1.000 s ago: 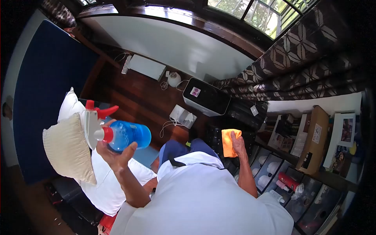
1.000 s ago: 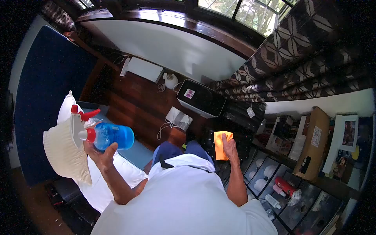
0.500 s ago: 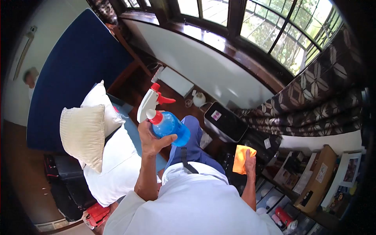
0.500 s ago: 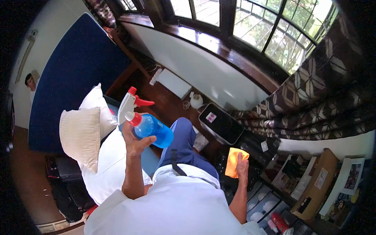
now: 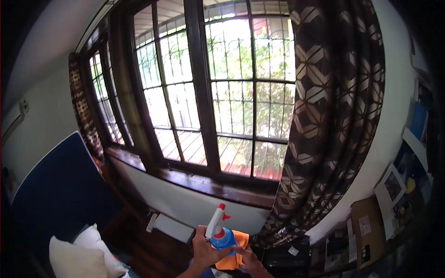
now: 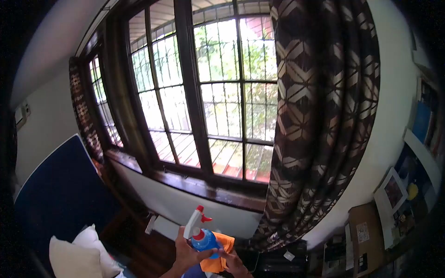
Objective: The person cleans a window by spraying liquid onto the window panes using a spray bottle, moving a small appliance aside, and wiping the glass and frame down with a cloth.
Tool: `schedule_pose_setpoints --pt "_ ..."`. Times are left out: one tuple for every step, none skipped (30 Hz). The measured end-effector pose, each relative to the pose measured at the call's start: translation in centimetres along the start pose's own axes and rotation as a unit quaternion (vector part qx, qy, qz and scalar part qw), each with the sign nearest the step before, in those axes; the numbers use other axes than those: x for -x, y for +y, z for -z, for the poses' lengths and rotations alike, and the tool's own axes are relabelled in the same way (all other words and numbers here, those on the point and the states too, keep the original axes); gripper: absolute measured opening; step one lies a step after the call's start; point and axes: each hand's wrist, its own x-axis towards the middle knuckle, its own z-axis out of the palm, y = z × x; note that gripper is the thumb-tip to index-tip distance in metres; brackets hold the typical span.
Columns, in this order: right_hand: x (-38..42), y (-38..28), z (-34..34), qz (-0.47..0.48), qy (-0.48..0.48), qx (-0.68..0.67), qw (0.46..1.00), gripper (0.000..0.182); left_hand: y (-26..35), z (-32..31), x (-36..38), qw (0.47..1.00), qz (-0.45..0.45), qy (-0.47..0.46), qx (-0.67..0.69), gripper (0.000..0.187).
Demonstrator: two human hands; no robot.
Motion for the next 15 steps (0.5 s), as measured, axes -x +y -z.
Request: schedule_pose_setpoints --pt "-0.2 0.2 0.7 0.014 0.015 0.038 0.999 0.068 0.7 0.0 -0.8 0.999 0.011 -0.037 -0.037 0.088" --pt "-0.8 0.2 0.9 0.025 0.032 0.076 0.996 0.067 0.8 0.2 -1.8 0.994 0.025 -0.073 -0.075 0.092" --pt "-1.3 0.4 0.9 0.031 0.048 0.097 0.994 0.066 0.2 0.5 -2.9 0.994 0.015 -0.077 -0.071 0.092" --pt "-2.1 0.2 0.6 0.037 0.061 0.104 0.992 0.065 0.0 0.9 -4.3 0.996 -0.004 -0.083 -0.036 0.092" --pt "-3.0 0.3 0.2 0.043 0.077 0.107 0.990 0.064 0.0 1.1 -5.7 0.996 -0.021 -0.091 0.000 0.091" --pt "-3.8 0.1 -0.1 0.050 0.091 0.110 0.988 0.063 0.1 1.5 -7.0 0.995 -0.015 -0.095 0.026 0.086" --pt "-5.0 -0.2 -0.4 0.054 0.102 0.108 0.987 0.062 -0.1 1.6 -9.1 0.994 -0.024 -0.102 0.033 0.086" --pt "-6.1 -0.6 -0.8 0.060 0.116 0.109 0.985 0.061 -0.6 1.8 -11.1 0.985 -0.100 -0.137 0.008 0.083" --pt "-7.3 -1.4 -1.1 0.065 0.125 0.106 0.984 0.061 -1.1 2.1 -12.8 0.969 -0.174 -0.172 -0.018 0.081" --pt "-8.7 -2.0 -1.5 0.069 0.134 0.102 0.983 0.060 -1.2 2.3 -14.1 0.972 -0.115 -0.200 0.046 0.075" --pt "-10.2 -3.2 -2.2 0.073 0.139 0.095 0.983 0.059 -1.4 2.3 -16.1 0.968 -0.125 -0.210 0.049 0.075" --pt "-11.9 -4.5 -2.8 0.073 0.137 0.080 0.985 0.058 -1.6 2.2 -18.3 0.957 -0.148 -0.218 0.119 0.075" --pt "-13.8 -6.0 -3.6 0.073 0.124 0.056 0.988 0.057 -1.5 2.4 -20.3 0.942 -0.164 -0.226 0.187 0.074" --pt "-16.2 -7.4 -3.0 0.021 0.028 -0.024 0.999 0.072 -0.8 3.1 -22.4 0.940 -0.166 -0.239 0.176 0.070" --pt "-18.5 -8.7 -3.2 0.033 0.032 -0.022 0.999 0.072 0.9 3.3 -24.5 0.940 -0.152 -0.233 0.197 0.063"
